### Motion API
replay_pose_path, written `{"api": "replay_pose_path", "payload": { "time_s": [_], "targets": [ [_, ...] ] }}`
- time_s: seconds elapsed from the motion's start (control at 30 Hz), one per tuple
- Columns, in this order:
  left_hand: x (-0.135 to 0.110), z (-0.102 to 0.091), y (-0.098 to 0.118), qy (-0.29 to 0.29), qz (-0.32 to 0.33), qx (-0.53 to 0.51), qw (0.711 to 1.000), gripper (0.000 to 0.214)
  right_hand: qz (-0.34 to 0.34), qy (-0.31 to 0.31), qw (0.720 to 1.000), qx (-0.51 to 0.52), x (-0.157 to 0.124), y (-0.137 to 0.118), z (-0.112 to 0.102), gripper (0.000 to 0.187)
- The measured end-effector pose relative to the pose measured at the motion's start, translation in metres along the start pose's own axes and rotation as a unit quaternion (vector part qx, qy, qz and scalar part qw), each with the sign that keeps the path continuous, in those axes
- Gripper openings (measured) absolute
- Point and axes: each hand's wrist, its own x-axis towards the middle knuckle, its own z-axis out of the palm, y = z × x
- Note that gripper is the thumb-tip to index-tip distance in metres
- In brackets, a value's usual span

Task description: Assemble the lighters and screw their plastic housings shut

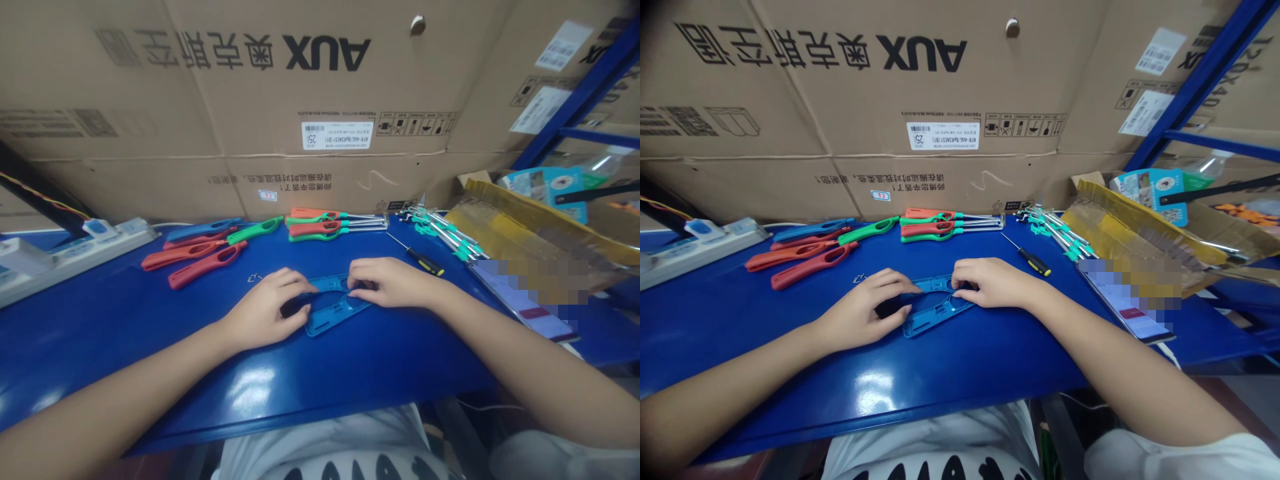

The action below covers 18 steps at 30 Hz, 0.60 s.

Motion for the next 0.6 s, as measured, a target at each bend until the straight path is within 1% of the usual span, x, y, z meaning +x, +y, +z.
{"api": "replay_pose_path", "payload": {
  "time_s": [0.07, 0.17, 0.37, 0.43, 0.53, 0.6],
  "targets": [
    [0.0000, -0.0004, 0.0001, -0.003, -0.003, 0.002, 1.000, 0.030, -0.002, 0.001, 1.000, -0.002, 0.0000, 0.0004, 0.0004, 0.007],
    [0.0001, -0.0020, 0.0013, -0.011, -0.001, 0.012, 1.000, 0.038, -0.002, 0.002, 1.000, -0.005, -0.0001, 0.0006, 0.0001, 0.006],
    [-0.0011, -0.0051, 0.0065, -0.031, 0.023, 0.030, 0.999, 0.056, 0.002, 0.004, 1.000, -0.014, -0.0006, 0.0000, -0.0016, 0.009],
    [-0.0014, -0.0046, 0.0068, -0.037, 0.026, 0.034, 0.998, 0.053, 0.001, 0.006, 1.000, -0.016, -0.0006, -0.0001, -0.0016, 0.012],
    [-0.0013, -0.0031, 0.0051, -0.039, 0.019, 0.040, 0.998, 0.036, -0.001, 0.007, 1.000, -0.021, -0.0005, -0.0002, -0.0014, 0.012],
    [-0.0013, -0.0022, 0.0033, -0.034, 0.014, 0.040, 0.999, 0.031, -0.001, 0.009, 1.000, -0.023, -0.0005, -0.0002, -0.0012, 0.011]
  ]
}}
